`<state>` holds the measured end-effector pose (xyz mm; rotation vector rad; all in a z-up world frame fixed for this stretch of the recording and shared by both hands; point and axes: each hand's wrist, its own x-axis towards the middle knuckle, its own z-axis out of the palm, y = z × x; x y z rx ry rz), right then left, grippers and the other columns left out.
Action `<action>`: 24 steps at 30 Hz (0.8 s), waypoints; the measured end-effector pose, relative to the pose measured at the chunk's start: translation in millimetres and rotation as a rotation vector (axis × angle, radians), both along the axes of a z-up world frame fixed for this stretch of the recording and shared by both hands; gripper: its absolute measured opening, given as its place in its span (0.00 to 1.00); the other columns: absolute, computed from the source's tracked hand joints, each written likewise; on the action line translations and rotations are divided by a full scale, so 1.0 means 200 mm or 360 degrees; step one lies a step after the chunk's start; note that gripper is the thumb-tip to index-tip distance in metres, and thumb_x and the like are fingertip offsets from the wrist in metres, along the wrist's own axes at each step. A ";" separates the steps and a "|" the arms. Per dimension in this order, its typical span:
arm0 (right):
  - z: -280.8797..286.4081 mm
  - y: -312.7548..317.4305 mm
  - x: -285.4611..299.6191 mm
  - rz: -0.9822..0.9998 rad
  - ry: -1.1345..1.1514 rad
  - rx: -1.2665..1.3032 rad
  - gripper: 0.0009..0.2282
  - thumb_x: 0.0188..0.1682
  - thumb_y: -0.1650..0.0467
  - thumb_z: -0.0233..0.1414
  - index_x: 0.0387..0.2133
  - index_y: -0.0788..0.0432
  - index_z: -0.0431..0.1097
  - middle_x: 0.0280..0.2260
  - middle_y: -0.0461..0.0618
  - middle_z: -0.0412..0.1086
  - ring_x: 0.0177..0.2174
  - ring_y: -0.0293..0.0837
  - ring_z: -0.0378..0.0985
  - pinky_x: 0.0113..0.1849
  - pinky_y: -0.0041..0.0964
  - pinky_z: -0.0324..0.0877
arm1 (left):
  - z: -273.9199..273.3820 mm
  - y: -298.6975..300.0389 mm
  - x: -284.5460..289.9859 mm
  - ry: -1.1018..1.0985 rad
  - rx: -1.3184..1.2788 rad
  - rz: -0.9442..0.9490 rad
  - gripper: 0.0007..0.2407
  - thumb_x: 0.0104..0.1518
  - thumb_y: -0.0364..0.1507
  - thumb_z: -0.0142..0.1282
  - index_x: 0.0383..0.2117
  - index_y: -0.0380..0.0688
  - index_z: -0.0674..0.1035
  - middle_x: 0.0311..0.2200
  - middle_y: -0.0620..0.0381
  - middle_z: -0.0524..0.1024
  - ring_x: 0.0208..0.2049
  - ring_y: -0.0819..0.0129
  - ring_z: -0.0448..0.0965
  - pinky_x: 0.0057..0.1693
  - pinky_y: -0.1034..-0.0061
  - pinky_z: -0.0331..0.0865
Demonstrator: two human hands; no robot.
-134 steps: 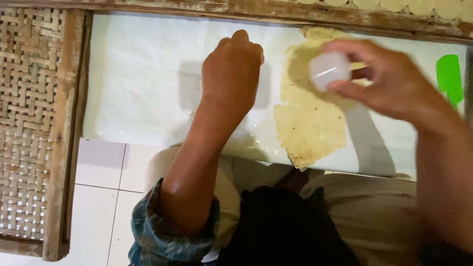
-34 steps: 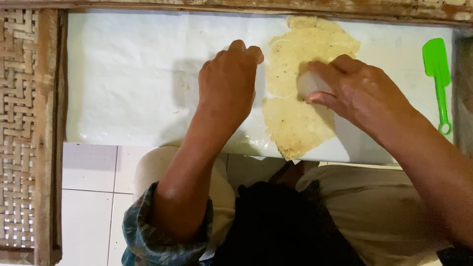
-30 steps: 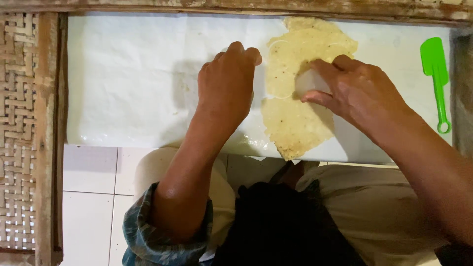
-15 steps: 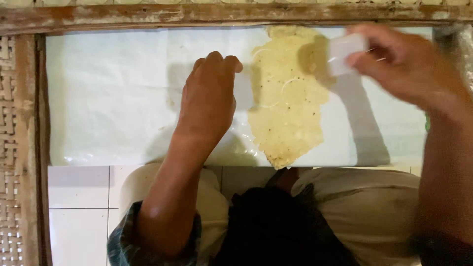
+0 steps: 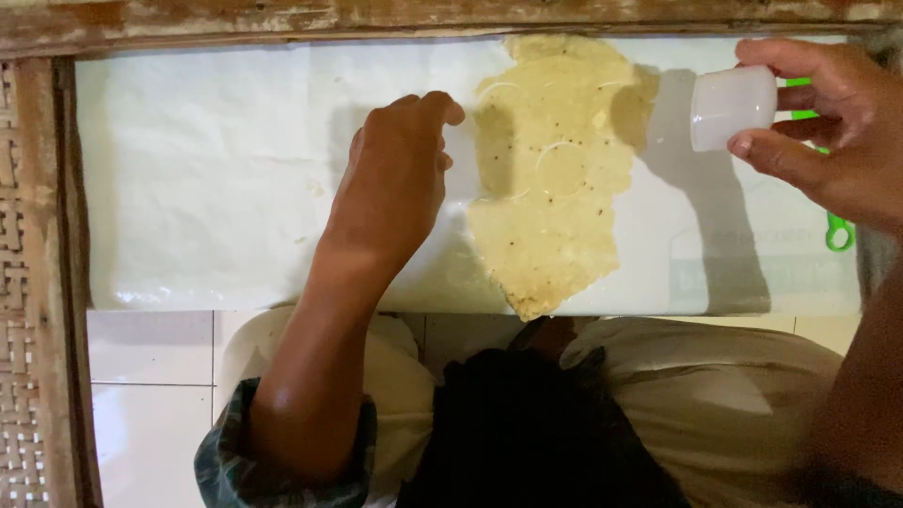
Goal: The person rolls out dough, cuts it into small circles using a round cutter, and arranges the circles on a woven drying tray.
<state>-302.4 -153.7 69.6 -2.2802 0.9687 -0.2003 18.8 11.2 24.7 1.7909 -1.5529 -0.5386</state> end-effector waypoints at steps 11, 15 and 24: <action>0.05 0.11 0.11 0.0272 -0.0031 -0.0029 0.29 0.41 0.88 0.53 0.59 0.83 0.53 0.55 0.83 0.57 0.50 0.76 0.70 0.50 0.62 0.73 | 0.01 0.03 0.02 0.0058 -0.0176 0.0071 0.13 0.49 0.12 0.53 0.42 0.31 0.79 0.26 0.50 0.81 0.25 0.65 0.82 0.35 0.70 0.75; 0.05 0.24 0.25 0.0218 0.0279 -0.0057 0.29 0.40 0.78 0.60 0.59 0.65 0.63 0.50 0.70 0.67 0.45 0.64 0.76 0.45 0.53 0.78 | 0.03 0.02 0.01 0.0173 -0.0028 0.0143 0.11 0.52 0.16 0.53 0.40 0.34 0.79 0.26 0.48 0.83 0.29 0.62 0.87 0.36 0.68 0.77; -0.10 0.44 0.47 0.0507 0.0568 -0.0250 0.27 0.41 0.67 0.62 0.58 0.55 0.68 0.57 0.60 0.67 0.37 0.56 0.78 0.38 0.47 0.80 | -0.15 -0.06 0.03 -0.0324 -0.0359 0.0368 0.15 0.44 0.07 0.53 0.34 0.37 0.83 0.33 0.46 0.73 0.31 0.61 0.75 0.41 0.70 0.79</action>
